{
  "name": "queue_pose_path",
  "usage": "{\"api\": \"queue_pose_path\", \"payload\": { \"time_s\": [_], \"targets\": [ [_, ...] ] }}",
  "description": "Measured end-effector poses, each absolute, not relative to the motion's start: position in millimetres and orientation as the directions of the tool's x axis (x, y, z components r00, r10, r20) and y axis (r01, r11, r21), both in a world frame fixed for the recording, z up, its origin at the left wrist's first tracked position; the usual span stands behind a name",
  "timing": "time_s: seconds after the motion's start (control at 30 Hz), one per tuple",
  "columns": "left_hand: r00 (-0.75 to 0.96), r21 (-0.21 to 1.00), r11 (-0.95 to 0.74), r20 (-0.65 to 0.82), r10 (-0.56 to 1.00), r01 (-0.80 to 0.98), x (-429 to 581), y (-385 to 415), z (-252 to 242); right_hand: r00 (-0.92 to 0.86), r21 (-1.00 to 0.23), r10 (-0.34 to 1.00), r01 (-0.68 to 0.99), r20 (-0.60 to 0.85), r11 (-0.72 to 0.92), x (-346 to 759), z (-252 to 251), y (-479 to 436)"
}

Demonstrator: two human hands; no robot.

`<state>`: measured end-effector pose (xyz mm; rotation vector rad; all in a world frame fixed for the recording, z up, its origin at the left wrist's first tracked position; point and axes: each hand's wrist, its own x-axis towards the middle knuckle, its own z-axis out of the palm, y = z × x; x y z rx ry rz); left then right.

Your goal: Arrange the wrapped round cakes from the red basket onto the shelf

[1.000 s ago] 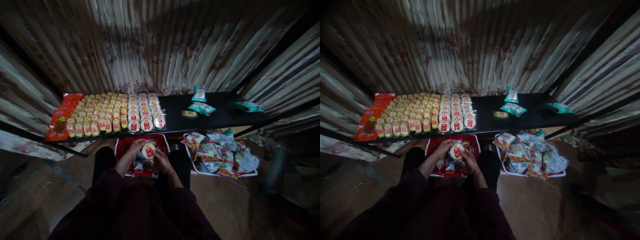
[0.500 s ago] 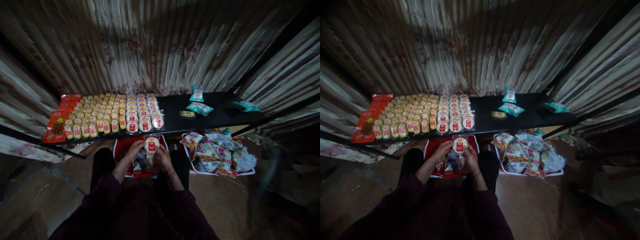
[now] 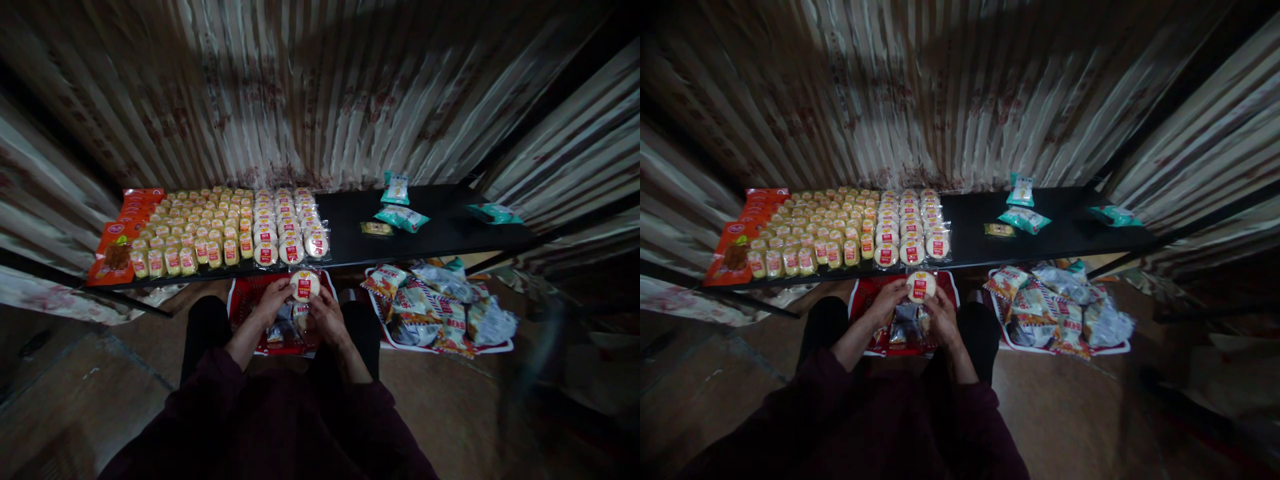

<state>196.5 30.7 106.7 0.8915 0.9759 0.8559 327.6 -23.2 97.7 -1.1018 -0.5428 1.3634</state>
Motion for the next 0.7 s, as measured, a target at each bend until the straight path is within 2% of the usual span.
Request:
{"api": "queue_pose_path", "payload": {
  "time_s": [0.43, 0.7],
  "targets": [
    [0.31, 0.916, 0.364, -0.302, 0.901, -0.165, 197.5, 31.2, 108.2, 0.216, -0.9, 0.95, -0.418, -0.227, -0.121, 328.9, 107.2, -23.5],
    [0.244, 0.958, 0.271, -0.241, 0.939, -0.097, 202.2, 29.7, 120.5, 0.272, -0.893, 0.931, -0.437, -0.245, -0.107, 328.6, 112.2, -21.7]
  ]
}}
